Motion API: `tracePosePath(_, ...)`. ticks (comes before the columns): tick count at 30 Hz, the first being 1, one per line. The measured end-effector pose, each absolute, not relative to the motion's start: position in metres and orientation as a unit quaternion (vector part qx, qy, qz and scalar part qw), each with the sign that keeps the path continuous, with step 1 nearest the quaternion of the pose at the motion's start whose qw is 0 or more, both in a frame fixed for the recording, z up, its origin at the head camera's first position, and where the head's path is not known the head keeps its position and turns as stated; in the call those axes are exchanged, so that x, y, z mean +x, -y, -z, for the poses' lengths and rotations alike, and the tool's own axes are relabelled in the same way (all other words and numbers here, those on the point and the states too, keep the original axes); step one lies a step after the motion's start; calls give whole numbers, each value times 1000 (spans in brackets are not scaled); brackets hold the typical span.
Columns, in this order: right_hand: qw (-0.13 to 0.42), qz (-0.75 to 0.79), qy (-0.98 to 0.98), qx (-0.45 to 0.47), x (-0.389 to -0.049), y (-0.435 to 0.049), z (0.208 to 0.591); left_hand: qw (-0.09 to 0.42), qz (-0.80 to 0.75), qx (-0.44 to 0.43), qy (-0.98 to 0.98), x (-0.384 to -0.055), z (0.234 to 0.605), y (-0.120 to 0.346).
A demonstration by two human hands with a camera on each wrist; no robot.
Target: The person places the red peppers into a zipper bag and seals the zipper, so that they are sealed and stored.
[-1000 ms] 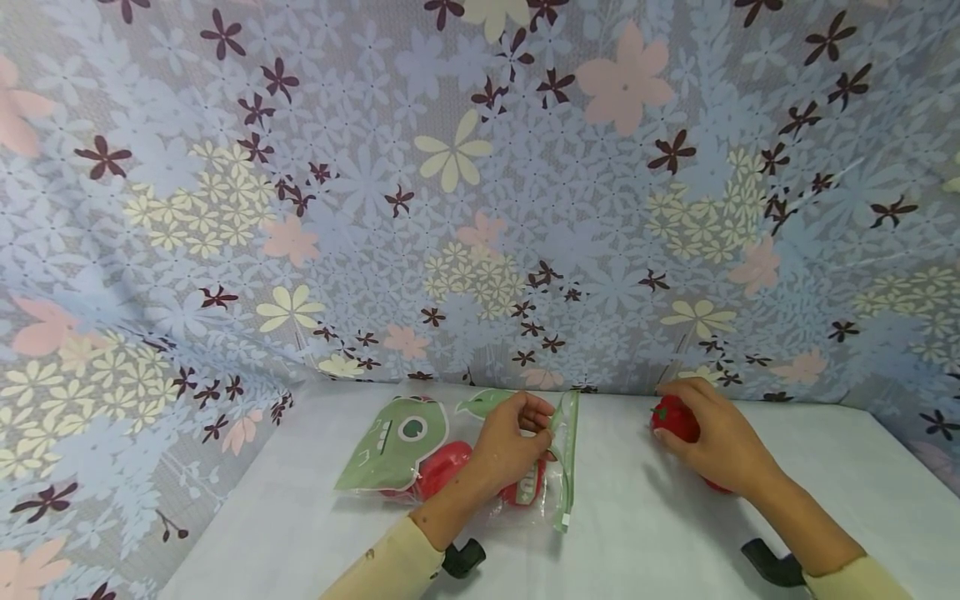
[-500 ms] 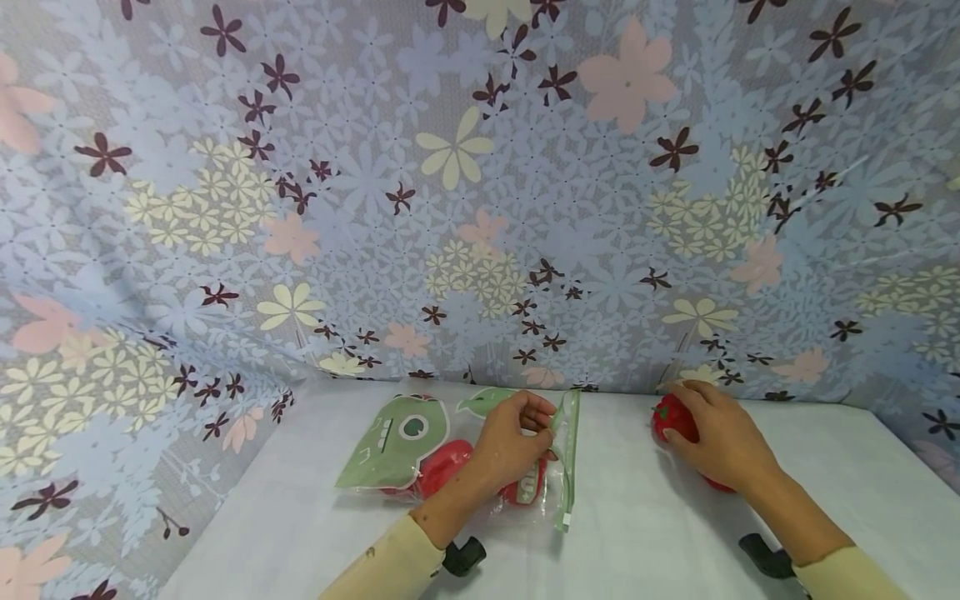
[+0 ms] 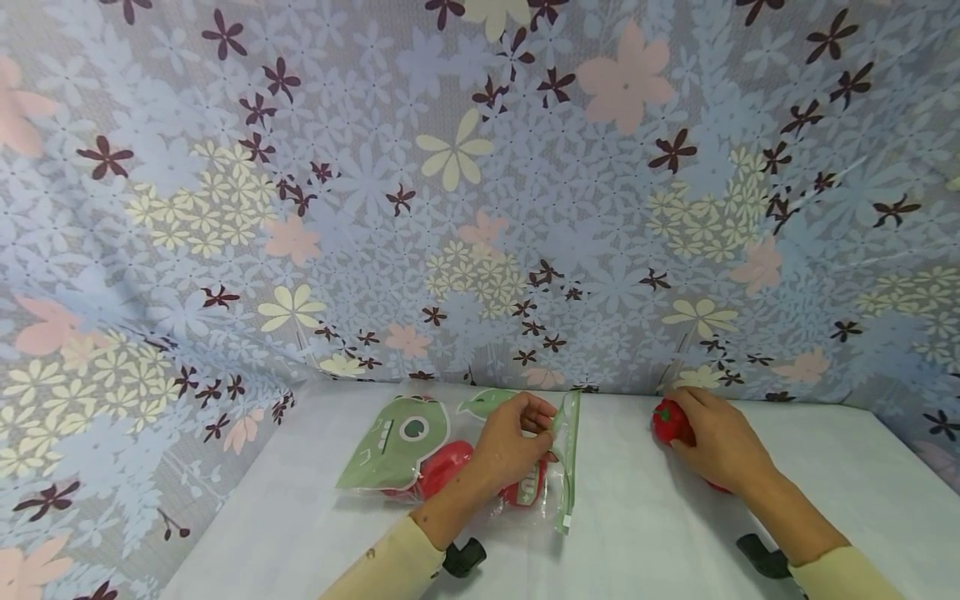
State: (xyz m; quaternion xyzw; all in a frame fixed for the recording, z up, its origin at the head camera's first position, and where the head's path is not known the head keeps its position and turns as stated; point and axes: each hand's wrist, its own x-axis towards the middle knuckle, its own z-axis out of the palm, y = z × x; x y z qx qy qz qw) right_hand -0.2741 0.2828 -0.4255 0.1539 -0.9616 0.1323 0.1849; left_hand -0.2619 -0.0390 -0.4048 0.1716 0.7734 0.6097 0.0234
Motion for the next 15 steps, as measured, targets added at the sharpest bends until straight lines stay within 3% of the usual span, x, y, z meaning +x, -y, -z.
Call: tracePosePath(15,239,-109,947,183,-277,-284,433,28,-611,171,-772,-260,403,39)
